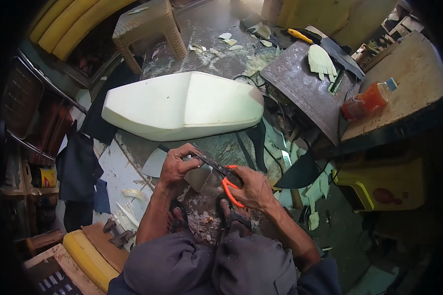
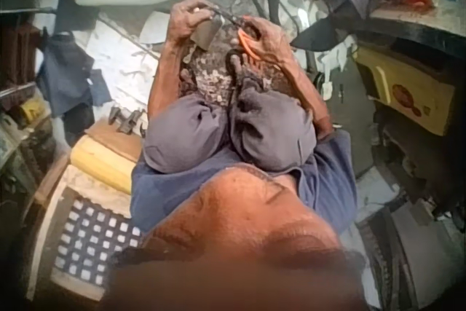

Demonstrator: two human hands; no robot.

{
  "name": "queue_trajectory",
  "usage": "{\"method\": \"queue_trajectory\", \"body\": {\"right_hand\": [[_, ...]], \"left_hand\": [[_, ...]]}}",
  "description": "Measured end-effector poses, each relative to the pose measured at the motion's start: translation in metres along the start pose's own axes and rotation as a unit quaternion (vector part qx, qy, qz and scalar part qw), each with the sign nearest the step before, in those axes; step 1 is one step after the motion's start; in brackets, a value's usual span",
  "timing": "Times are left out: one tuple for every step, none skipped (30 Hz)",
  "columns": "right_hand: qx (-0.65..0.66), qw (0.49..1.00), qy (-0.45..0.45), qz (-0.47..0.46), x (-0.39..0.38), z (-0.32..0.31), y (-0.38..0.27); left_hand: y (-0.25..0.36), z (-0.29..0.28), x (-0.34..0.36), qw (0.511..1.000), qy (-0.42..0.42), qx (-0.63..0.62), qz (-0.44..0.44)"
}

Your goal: The person cuts a piece of black vinyl using scissors and fits it over a white foam seat base. They smooth the material over the contours of the seat and trim the excess vinyl to shape.

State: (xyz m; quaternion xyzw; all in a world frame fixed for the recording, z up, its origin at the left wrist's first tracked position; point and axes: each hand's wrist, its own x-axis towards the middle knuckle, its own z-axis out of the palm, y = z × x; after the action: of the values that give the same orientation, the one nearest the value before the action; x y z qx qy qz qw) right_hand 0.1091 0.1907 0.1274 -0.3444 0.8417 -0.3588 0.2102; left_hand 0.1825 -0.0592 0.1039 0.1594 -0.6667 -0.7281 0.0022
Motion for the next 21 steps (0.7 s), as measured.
{"method": "queue_trajectory", "body": {"right_hand": [[0.000, 1.000, -0.001, -0.002, -0.002, 0.002, 0.002], [0.001, 1.000, -0.002, -0.003, -0.003, 0.004, 0.004], [0.018, 1.000, 0.012, -0.020, -0.004, 0.007, 0.007], [0.035, 0.998, 0.025, -0.036, -0.005, 0.010, 0.009], [0.052, 0.997, 0.039, -0.053, -0.006, 0.012, 0.010], [0.073, 0.997, 0.010, -0.016, -0.009, 0.010, 0.009], [0.095, 0.995, -0.022, 0.019, -0.010, 0.007, 0.005], [0.117, 0.990, -0.053, 0.054, -0.011, 0.006, 0.002], [0.147, 0.987, -0.028, 0.064, -0.014, 0.011, 0.005], [0.176, 0.982, -0.002, 0.074, -0.020, 0.019, 0.012], [0.202, 0.975, 0.028, 0.085, -0.027, 0.025, 0.021], [0.153, 0.979, 0.071, 0.115, -0.038, 0.031, 0.040], [0.108, 0.978, 0.112, 0.137, -0.048, 0.035, 0.066], [0.060, 0.973, 0.154, 0.160, -0.057, 0.032, 0.087], [-0.032, 0.967, 0.131, 0.218, -0.068, 0.020, 0.096], [-0.125, 0.947, 0.109, 0.277, -0.078, 0.007, 0.105], [-0.156, 0.934, 0.086, 0.311, -0.082, 0.002, 0.115], [-0.186, 0.918, 0.063, 0.344, -0.085, -0.001, 0.125], [-0.215, 0.899, 0.039, 0.380, -0.086, -0.001, 0.130], [-0.187, 0.914, 0.016, 0.359, -0.074, -0.004, 0.131], [-0.157, 0.928, -0.007, 0.337, -0.052, -0.010, 0.134]], "left_hand": [[0.000, 0.000, 0.000, 1.000, -0.004, -0.006, -0.002], [0.001, 0.001, -0.001, 1.000, -0.005, -0.003, -0.001], [0.003, 0.002, -0.001, 1.000, -0.007, -0.001, 0.000], [0.004, 0.002, -0.001, 1.000, -0.008, 0.001, 0.000], [0.003, 0.003, -0.001, 1.000, -0.008, 0.006, 0.002], [0.001, 0.003, 0.000, 1.000, -0.009, 0.010, 0.004], [0.000, 0.002, -0.001, 1.000, -0.005, 0.016, 0.005], [0.001, 0.002, -0.002, 1.000, -0.003, 0.009, -0.002], [0.003, 0.003, -0.003, 1.000, 0.000, 0.002, -0.009], [0.005, 0.003, -0.004, 1.000, 0.003, -0.005, -0.015], [0.007, 0.004, -0.004, 1.000, -0.002, -0.005, -0.014], [0.009, 0.005, -0.005, 1.000, -0.007, -0.005, -0.013], [0.014, 0.003, -0.008, 1.000, -0.007, 0.002, -0.009], [0.016, 0.000, -0.010, 1.000, -0.004, 0.005, -0.007], [0.018, -0.003, -0.014, 1.000, -0.004, 0.006, -0.004], [0.017, -0.004, -0.016, 1.000, -0.007, 0.005, -0.001], [0.021, -0.005, -0.021, 1.000, -0.018, -0.009, 0.000], [0.019, -0.006, -0.022, 0.998, 0.005, 0.048, 0.046], [0.015, -0.005, -0.022, 0.990, 0.025, 0.103, 0.089], [0.014, -0.004, -0.023, 0.978, 0.045, 0.157, 0.128], [0.018, -0.005, -0.026, 0.951, 0.074, 0.249, 0.167]]}}
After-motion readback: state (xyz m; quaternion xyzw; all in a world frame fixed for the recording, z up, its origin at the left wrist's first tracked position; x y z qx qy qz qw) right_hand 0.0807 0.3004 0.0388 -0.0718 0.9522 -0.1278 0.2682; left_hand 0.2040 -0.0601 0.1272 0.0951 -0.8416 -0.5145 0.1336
